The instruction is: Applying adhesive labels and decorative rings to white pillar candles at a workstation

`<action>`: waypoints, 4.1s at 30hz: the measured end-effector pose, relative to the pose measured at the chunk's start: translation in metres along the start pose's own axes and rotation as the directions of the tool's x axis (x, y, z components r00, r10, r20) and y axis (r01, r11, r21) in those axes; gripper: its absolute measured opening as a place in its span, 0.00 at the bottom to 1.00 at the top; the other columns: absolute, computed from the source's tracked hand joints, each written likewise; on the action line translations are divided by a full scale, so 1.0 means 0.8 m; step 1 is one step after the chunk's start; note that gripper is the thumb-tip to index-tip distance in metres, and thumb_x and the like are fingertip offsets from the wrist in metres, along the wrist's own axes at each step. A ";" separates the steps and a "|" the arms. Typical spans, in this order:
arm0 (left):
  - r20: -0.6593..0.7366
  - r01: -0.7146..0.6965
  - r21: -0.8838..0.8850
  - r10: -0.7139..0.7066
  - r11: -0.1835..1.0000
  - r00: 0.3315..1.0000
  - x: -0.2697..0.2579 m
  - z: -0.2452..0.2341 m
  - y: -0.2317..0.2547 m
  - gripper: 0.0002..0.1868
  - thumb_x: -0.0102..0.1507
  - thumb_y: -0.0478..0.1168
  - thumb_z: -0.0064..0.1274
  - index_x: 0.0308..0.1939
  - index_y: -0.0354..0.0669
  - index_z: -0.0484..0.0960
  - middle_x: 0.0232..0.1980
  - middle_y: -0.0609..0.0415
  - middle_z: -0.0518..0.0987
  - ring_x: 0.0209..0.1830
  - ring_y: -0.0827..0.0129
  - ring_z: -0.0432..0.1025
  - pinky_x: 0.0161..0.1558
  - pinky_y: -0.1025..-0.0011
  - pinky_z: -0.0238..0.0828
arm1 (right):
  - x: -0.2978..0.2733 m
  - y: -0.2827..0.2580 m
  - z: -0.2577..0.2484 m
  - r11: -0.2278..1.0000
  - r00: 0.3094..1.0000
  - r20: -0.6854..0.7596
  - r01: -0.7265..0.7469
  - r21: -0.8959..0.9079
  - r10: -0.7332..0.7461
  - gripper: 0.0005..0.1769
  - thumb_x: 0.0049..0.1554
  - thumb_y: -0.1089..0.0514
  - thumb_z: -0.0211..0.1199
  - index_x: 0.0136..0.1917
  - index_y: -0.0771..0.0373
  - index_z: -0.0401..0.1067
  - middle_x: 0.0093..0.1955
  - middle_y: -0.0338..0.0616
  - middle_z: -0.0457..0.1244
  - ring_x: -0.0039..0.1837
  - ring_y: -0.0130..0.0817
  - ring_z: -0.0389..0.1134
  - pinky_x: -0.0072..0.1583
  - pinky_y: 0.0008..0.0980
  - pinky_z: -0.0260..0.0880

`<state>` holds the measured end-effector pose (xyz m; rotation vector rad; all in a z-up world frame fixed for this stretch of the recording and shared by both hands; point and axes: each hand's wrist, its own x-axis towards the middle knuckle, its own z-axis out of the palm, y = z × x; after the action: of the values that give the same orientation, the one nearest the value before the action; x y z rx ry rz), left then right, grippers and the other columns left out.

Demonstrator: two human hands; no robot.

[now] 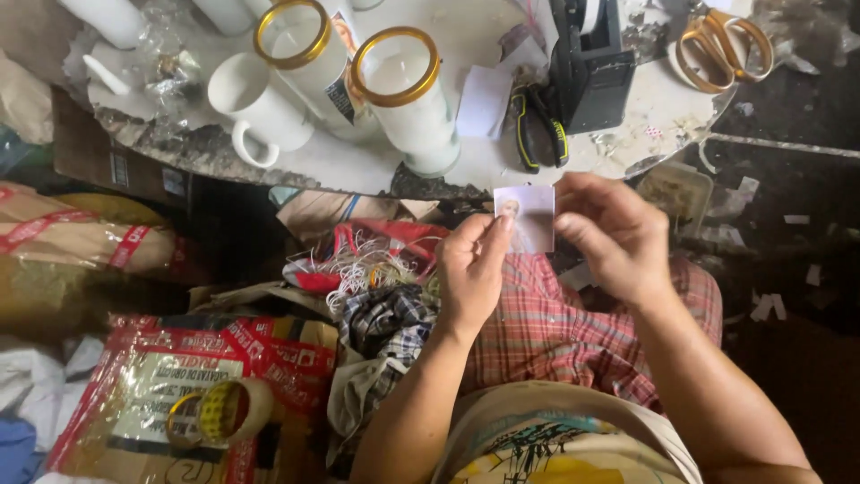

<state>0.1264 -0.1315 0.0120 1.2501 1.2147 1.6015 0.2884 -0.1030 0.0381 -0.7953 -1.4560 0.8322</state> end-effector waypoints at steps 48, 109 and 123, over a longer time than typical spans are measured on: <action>-0.382 -0.257 0.374 0.400 0.891 0.833 0.028 -0.023 0.003 0.04 0.64 0.29 0.54 0.35 0.35 0.83 0.24 0.47 0.82 0.20 0.63 0.79 0.24 0.70 0.75 | 0.097 0.040 0.035 0.907 0.999 0.045 0.045 -0.419 -0.029 0.20 0.58 0.73 0.64 0.64 0.65 0.76 0.46 0.53 0.71 0.47 0.52 0.74 0.50 0.47 0.74; 0.133 -0.003 -0.026 0.006 1.000 0.991 0.000 -0.016 -0.011 0.11 0.66 0.40 0.61 0.29 0.43 0.81 0.17 0.60 0.73 0.21 0.82 0.63 0.25 0.79 0.62 | 0.019 0.033 0.014 0.969 0.965 0.101 -0.246 0.035 0.241 0.13 0.57 0.73 0.69 0.56 0.74 0.76 0.40 0.52 0.69 0.42 0.30 0.71 0.48 0.32 0.75; -0.314 -0.300 0.379 0.427 0.875 0.848 0.099 -0.036 -0.011 0.45 0.57 0.43 0.70 0.73 0.41 0.62 0.67 0.47 0.71 0.66 0.59 0.67 0.67 0.62 0.66 | -0.009 0.039 -0.044 0.916 0.934 0.132 -0.284 -0.284 0.331 0.09 0.58 0.63 0.70 0.54 0.62 0.79 0.47 0.42 0.73 0.40 0.23 0.69 0.45 0.19 0.74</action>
<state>0.0802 -0.0616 0.0216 1.4807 1.6034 2.0732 0.3235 -0.0922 0.0084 -1.1994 -1.6453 0.9804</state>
